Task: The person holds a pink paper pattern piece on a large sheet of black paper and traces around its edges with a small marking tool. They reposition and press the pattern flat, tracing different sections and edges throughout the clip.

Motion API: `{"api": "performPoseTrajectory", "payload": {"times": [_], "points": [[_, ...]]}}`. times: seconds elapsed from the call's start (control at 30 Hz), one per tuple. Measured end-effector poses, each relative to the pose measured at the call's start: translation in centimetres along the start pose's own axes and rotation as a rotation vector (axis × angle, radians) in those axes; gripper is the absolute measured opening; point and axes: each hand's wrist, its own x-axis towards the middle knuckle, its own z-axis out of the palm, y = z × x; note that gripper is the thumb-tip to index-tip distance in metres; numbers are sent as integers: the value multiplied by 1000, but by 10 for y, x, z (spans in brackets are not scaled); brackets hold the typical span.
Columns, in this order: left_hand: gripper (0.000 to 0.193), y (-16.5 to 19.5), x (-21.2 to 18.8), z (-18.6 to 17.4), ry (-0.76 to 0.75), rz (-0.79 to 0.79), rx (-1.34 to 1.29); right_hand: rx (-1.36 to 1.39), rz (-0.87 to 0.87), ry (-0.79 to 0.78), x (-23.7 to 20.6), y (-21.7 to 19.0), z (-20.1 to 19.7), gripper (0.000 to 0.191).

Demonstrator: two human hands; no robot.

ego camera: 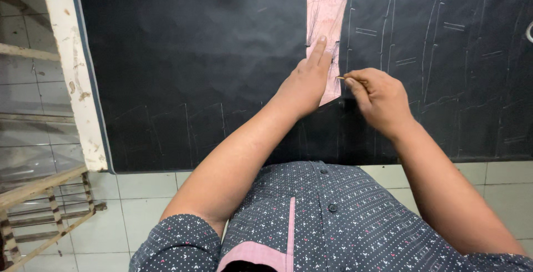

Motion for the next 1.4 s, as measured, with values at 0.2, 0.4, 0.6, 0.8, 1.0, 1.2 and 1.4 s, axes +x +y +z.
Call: {"api": "performPoseTrajectory", "payload": {"times": [0.2,0.4,0.6,0.8,1.0,1.2,1.4], "points": [[49,6,2,-5,-53,-24,177,-53,85,31,-3,2,-2,11],[42,8,2,-10,65,48,409,-40,-7,18,-20,2,-3,9],[75,-1,0,-24,-11,13,244,-40,20,16,-43,2,-1,10],[72,-11,1,-34,-26,11,151,-50,-89,23,-43,-9,12,13],[69,-20,-1,-36,-23,17,83,106,-149,-115,-39,-31,29,15],[39,-30,2,-34,35,57,59,147,-156,-123,-30,-41,29,14],[30,-40,3,-30,71,78,61,-12,-185,-76,-14,-46,32,11]]}}
